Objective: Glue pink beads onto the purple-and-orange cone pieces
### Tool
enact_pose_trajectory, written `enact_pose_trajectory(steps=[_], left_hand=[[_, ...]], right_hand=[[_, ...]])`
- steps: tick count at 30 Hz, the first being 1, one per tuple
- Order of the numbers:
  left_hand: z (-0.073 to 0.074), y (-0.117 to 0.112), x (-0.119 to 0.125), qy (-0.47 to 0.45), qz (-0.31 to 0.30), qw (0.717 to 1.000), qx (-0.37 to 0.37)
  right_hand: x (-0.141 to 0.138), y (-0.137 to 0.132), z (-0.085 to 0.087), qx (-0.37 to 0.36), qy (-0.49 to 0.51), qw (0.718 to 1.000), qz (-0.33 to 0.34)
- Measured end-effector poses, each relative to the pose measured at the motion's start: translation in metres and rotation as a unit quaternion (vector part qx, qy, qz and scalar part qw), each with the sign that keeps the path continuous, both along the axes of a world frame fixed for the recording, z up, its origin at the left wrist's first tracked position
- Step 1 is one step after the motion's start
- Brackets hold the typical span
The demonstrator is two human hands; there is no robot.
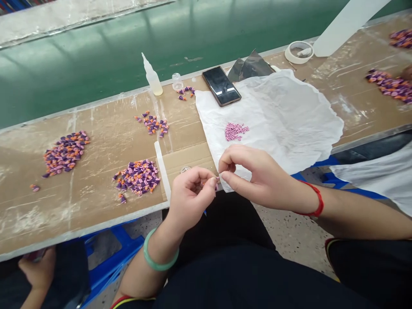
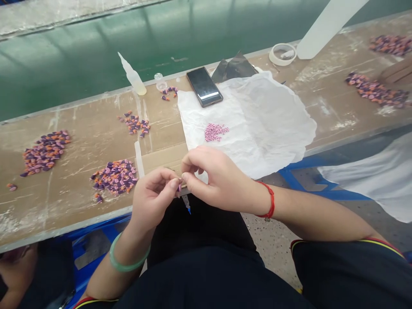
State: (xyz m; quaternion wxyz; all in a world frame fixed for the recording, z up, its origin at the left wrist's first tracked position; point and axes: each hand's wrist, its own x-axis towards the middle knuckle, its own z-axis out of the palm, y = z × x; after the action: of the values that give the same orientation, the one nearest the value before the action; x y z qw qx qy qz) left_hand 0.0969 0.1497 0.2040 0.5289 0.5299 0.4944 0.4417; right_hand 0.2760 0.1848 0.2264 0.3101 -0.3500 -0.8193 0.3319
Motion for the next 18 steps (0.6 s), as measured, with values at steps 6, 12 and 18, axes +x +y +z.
enact_pose_trajectory(steps=[6,12,18], left_hand=[[-0.002,-0.002,-0.004,0.003,-0.008,1.0,0.016],[-0.005,-0.005,-0.012,-0.049,-0.003,0.999,0.008],[-0.019,-0.019,-0.043,-0.066,0.076,0.995,-0.01]], right_hand=[[-0.004,0.0,-0.002,-0.026,0.009,1.0,0.013],[-0.012,0.002,-0.002,-0.015,-0.006,0.999,0.043],[-0.02,0.015,0.0,0.034,-0.061,0.992,0.102]])
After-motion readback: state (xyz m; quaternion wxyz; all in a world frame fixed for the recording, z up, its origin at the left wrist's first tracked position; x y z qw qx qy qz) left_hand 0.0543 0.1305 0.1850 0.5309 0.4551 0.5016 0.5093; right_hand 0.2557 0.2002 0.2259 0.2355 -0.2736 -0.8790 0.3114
